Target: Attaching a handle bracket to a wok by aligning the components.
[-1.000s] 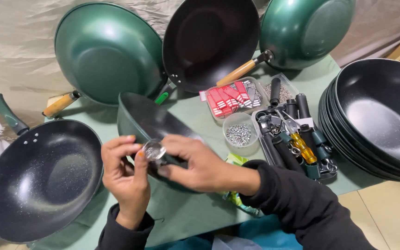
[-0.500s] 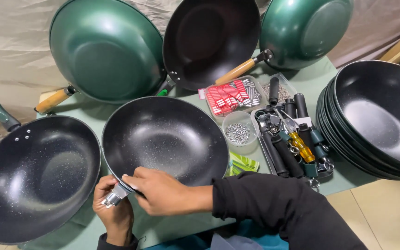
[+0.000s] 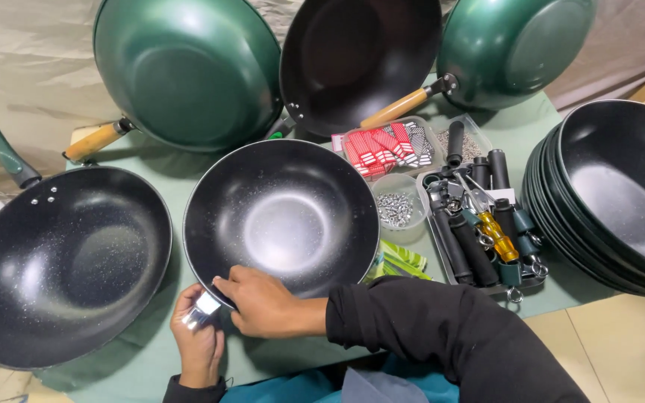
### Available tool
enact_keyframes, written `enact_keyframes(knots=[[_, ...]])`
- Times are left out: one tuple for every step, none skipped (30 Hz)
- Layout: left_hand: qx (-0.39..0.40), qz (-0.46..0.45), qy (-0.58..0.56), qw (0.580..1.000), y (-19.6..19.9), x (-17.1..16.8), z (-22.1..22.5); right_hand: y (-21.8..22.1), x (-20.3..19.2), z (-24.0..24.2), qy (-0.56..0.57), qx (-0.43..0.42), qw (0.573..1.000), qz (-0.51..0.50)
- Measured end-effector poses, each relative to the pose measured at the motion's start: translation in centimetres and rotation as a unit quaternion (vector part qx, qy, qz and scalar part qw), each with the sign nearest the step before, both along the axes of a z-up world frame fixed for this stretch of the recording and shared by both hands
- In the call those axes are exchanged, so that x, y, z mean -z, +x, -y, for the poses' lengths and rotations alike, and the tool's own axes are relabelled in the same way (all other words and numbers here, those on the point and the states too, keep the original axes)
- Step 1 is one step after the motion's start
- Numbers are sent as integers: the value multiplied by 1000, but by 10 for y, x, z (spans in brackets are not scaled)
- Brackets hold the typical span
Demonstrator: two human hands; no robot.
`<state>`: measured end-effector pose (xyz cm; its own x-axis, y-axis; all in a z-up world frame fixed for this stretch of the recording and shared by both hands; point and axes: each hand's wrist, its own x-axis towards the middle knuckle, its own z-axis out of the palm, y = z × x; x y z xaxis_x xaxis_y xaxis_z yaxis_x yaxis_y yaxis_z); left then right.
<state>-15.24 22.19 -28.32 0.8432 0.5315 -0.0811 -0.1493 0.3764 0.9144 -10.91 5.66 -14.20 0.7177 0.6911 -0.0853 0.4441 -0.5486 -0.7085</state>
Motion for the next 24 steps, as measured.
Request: enact_keyframes(knots=[[-1, -1, -1, 1000, -3, -1, 0, -1, 7, -1, -1, -1, 1000, -1], [12, -16, -12, 1000, -4, -2, 1, -1, 13, -2, -1, 4, 1000, 7], [25, -32, -24, 999, -4, -3, 2, 0, 19, -2, -1, 9, 1000, 15], [25, -32, -24, 999, -3, -3, 2, 0, 15, -1, -1, 9, 1000, 15], [21, -42, -41, 998, -2, -3, 2, 1, 11, 0, -6, 3, 1000, 0], [16, -54, -59, 997, -3, -2, 3, 1, 7, 2, -11, -3, 1000, -16], [15, -55, -60, 997, -1, 1, 3, 1, 6, 1, -12, -4, 1000, -17], [16, -49, -93, 994, 1, 4, 2, 2, 6, 1, -25, -10, 999, -25], [16, -44, -126, 991, 2, 7, 1, 2, 5, 1, -38, -16, 999, -33], [16, -45, -126, 991, 2, 11, 0, 2, 10, -1, -39, -16, 999, -34], [18, -36, -131, 991, 2, 14, -1, 1, 14, -2, -31, -13, 999, -27], [22, -24, -135, 990, 4, 16, -3, 2, 18, -3, -24, -10, 999, -19], [22, -24, -135, 990, 5, 15, -2, 3, 19, -3, -24, -10, 1000, -18], [22, -27, -127, 991, 6, 14, -2, 3, 21, -3, -10, -9, 1000, -10], [22, -30, -119, 992, 6, 13, -1, 2, 22, -3, 3, -8, 1000, -2], [22, -32, -118, 992, 6, 14, -2, 2, 22, -4, 3, -7, 1000, -3], [24, -28, -115, 993, 6, 15, -2, 1, 22, -5, 10, -2, 1000, 0], [25, -23, -111, 993, 7, 15, -2, 2, 22, -5, 16, 3, 1000, 5], [25, -24, -112, 993, 7, 17, -3, 2, 21, -6, 16, 3, 1000, 5], [25, -17, -107, 994, 8, 19, -4, 2, 21, -7, 9, 5, 1000, -3], [25, -10, -103, 994, 8, 21, -5, 1, 21, -8, 3, 8, 1000, -10], [26, -10, -103, 994, 8, 20, -4, 2, 20, -8, 3, 10, 1000, -10], [23, -17, -105, 994, 9, 19, -3, 2, 20, -8, 5, 8, 1000, -8], [18, -25, -106, 994, 7, 18, -3, 1, 20, -9, 6, 6, 1000, -6]])
